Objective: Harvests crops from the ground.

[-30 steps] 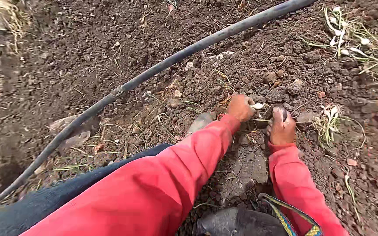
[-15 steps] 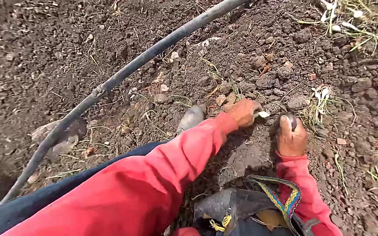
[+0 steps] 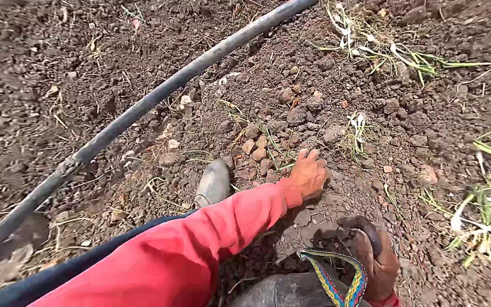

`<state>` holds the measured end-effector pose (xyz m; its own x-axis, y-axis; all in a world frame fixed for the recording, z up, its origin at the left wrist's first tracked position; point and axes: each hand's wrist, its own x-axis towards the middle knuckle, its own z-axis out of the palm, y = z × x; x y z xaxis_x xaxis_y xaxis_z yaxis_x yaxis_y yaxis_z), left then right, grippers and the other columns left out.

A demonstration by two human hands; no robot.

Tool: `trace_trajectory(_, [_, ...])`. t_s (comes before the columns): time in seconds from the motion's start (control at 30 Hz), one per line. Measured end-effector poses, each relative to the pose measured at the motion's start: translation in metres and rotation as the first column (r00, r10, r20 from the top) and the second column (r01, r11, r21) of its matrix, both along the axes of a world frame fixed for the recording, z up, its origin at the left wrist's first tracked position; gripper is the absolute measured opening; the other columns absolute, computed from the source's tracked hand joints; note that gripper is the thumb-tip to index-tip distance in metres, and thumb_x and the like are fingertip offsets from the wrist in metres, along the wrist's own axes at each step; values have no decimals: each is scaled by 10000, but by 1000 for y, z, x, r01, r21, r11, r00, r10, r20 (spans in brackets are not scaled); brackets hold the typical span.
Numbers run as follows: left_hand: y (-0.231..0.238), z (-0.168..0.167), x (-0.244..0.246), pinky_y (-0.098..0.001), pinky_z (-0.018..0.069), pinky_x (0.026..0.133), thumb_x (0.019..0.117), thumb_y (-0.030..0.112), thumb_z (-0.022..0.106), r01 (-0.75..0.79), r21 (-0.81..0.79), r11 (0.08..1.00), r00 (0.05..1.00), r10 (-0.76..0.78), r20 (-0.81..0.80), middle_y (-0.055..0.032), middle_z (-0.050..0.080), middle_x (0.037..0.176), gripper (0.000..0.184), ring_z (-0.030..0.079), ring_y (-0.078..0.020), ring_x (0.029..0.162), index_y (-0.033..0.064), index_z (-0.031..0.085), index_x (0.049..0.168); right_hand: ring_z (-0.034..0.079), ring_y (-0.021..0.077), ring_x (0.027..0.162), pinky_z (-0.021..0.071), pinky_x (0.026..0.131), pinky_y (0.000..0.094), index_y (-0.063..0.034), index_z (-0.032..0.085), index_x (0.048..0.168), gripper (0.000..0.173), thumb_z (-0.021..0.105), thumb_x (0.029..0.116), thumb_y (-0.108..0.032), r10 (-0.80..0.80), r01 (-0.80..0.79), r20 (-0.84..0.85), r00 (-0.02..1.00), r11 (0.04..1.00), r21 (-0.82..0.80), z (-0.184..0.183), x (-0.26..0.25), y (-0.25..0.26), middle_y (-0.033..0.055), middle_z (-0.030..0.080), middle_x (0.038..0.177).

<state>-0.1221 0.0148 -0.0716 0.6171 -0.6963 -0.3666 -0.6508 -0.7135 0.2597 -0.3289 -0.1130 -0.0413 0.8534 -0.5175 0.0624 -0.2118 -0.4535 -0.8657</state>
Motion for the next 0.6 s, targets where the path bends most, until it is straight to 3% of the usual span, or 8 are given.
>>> trace_trajectory(0.07, [-35, 19, 36, -554, 481, 950, 1009, 323, 586, -124, -127, 984, 984, 138, 110, -90, 730, 1099, 263, 621, -349, 1145, 192, 775, 1136, 559, 10, 505, 499, 481, 222, 16, 650, 920, 493, 533, 1006, -455, -66, 67, -52, 996, 998, 19, -14, -3, 5, -8, 588, 611])
trace_trajectory(0.1, [-60, 23, 59, -552, 488, 949, 1015, 377, 566, -218, -121, 968, 963, 233, 134, -103, 721, 1153, 315, 611, -353, 1177, 175, 766, 1152, 553, 11, 488, 494, 458, 226, -3, 648, 919, 483, 527, 1013, -461, -94, 96, -36, 995, 995, 38, -8, -1, 1, -22, 578, 601])
trace_trajectory(0.2, [-116, 8, 102, -617, 458, 1020, 994, 511, 559, -369, 125, 921, 927, 355, 121, -165, 684, 1304, 497, 563, -389, 1313, 80, 736, 1170, 531, 84, 453, 484, 412, 305, -71, 597, 924, 506, 475, 1038, -549, -135, 131, 20, 991, 981, 140, 46, -18, -20, -28, 522, 584])
trace_trajectory(0.3, [-144, -7, 96, -666, 465, 983, 964, 290, 598, -348, 225, 910, 937, 344, 54, -221, 708, 1185, 323, 626, -426, 1216, 23, 715, 1103, 511, 101, 451, 467, 406, 316, -93, 588, 952, 449, 470, 1049, -516, -168, 165, 22, 986, 981, 105, 86, -34, -54, -29, 507, 590])
trace_trajectory(0.37, [-146, -5, 101, -675, 510, 912, 942, 292, 631, -363, 186, 913, 927, 373, -20, -222, 711, 1167, 304, 662, -425, 1157, 52, 726, 1102, 509, 85, 435, 460, 390, 297, -73, 600, 918, 442, 491, 1046, -482, -241, 240, 7, 971, 970, 34, 54, -36, -61, -34, 513, 573])
trace_trajectory(0.47, [-163, 29, 121, -619, 547, 864, 940, 309, 663, -335, -198, 921, 937, 303, -172, -164, 739, 1042, 266, 704, -355, 1024, 89, 751, 1062, 518, 25, 467, 454, 431, 241, -34, 652, 873, 508, 510, 1015, -500, -358, 345, -77, 931, 928, -138, -16, -35, -54, -27, 548, 579])
trace_trajectory(0.53, [-196, 72, 131, -465, 569, 823, 987, 228, 602, -169, -504, 847, 984, 119, -131, -89, 722, 947, 208, 704, -218, 891, 69, 701, 1077, 528, 30, 477, 461, 440, 247, -21, 660, 875, 519, 515, 1010, -500, -379, 361, -108, 919, 919, -158, -31, -35, -49, -9, 560, 582])
trace_trajectory(0.6, [-216, 87, 127, -380, 553, 893, 987, 140, 517, -71, -616, 785, 997, 51, -50, -84, 719, 1024, 242, 690, -164, 968, 39, 680, 1135, 522, 41, 475, 453, 440, 254, -28, 653, 868, 500, 516, 1007, -488, -390, 370, -125, 912, 916, -156, -31, -41, -43, -8, 553, 579])
